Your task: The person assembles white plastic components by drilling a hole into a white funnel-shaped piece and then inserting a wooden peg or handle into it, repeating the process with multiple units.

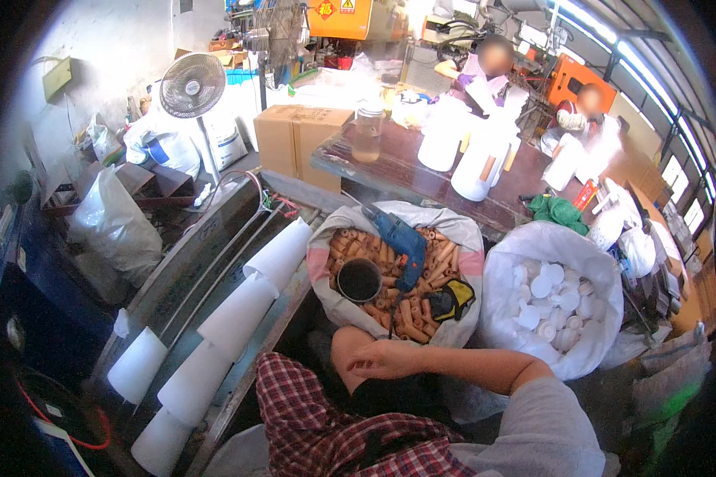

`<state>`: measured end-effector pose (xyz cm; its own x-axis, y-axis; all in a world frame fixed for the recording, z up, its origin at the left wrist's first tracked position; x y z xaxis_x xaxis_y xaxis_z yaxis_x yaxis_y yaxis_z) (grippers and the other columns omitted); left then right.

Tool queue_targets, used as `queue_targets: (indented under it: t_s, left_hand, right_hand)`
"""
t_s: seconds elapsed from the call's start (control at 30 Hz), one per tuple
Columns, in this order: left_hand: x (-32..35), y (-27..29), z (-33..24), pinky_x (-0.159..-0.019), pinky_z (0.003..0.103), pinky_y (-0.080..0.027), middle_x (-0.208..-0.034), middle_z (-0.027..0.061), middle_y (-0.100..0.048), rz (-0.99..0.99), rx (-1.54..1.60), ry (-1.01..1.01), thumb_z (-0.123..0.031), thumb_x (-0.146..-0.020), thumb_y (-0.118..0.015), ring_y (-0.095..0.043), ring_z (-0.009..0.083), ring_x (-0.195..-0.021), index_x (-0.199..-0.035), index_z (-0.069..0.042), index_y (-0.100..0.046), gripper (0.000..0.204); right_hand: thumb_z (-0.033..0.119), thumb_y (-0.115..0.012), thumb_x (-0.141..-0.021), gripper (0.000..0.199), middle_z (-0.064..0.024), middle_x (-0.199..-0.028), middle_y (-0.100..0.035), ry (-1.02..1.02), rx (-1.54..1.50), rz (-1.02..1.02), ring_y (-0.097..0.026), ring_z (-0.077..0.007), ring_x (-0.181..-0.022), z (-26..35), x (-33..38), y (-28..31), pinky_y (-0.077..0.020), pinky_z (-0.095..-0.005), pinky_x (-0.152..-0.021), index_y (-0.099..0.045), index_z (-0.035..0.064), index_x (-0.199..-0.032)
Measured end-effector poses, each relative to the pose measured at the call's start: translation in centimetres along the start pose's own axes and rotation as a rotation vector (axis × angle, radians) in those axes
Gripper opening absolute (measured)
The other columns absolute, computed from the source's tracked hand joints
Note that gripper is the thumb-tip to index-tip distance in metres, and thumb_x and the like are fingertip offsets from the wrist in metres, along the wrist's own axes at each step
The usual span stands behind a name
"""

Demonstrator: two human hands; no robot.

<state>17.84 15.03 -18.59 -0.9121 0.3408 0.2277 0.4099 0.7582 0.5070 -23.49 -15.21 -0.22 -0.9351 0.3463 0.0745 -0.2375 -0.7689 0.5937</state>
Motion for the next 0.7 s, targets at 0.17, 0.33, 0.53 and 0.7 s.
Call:
queue_targets:
  t_s: [0.17, 0.33, 0.53, 0.7]
  left_hand:
    - [3.2, -3.1, -6.1, -0.103, 0.047, -0.035, -0.143, 0.0147, -0.034, 0.153, 0.361, 0.020, -0.058, -0.087, -0.043, -0.041, 0.0319, -0.126, -0.142, -0.009, -0.026, 0.076]
    - [6.5, -3.6, -5.6, -0.103, 0.046, -0.035, -0.143, 0.0145, -0.034, 0.241, 0.605, 0.084, -0.059, -0.088, -0.041, -0.040, 0.0320, -0.126, -0.142, -0.009, -0.026, 0.076]
    - [8.4, -3.9, -4.3, -0.103, 0.046, -0.034, -0.143, 0.0143, -0.034, 0.315, 0.739, 0.130, -0.060, -0.088, -0.039, -0.040, 0.0320, -0.126, -0.142, -0.009, -0.026, 0.076]
    - [9.3, -4.0, -2.7, -0.104, 0.046, -0.034, -0.143, 0.0140, -0.034, 0.369, 0.827, 0.142, -0.061, -0.088, -0.037, -0.040, 0.0321, -0.126, -0.143, -0.009, -0.026, 0.076]
  right_hand:
    - [0.020, -0.054, -0.091, 0.025, -0.0140, -0.099, -0.064, 0.049, -0.047, 0.061, -0.062, -0.0286, -0.090, -0.8, -1.1, -2.3, -0.0497, -0.0358, -0.076, -0.058, 0.0006, -0.107]
    - [0.021, -0.054, -0.091, 0.029, -0.0146, -0.105, -0.061, 0.304, -0.044, 0.139, -0.060, -0.0310, -0.094, 4.6, -3.3, -7.3, -0.0483, -0.0378, -0.081, -0.054, 0.0023, -0.113]
    - [0.018, -0.055, -0.085, 0.038, -0.0151, -0.114, -0.056, 0.730, -0.057, 0.021, -0.053, -0.0343, -0.105, 11.7, -3.7, -14.5, -0.0420, -0.0441, -0.090, -0.048, 0.0035, -0.119]
    - [0.028, -0.051, -0.089, 0.045, -0.0118, -0.131, -0.046, 1.041, -0.003, -0.122, -0.045, -0.0343, -0.117, 18.8, -1.6, -16.8, -0.0319, -0.0556, -0.097, -0.044, 0.0078, -0.128]
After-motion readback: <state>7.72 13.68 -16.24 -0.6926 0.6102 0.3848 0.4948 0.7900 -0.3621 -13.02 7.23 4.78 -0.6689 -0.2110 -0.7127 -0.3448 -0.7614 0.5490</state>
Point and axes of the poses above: each hand's wrist, its own x-axis away from the middle knuckle, its own y-axis out of the back of the hand, z = x × y, the point moved 9 cm from there along -x, towards the middle knuckle
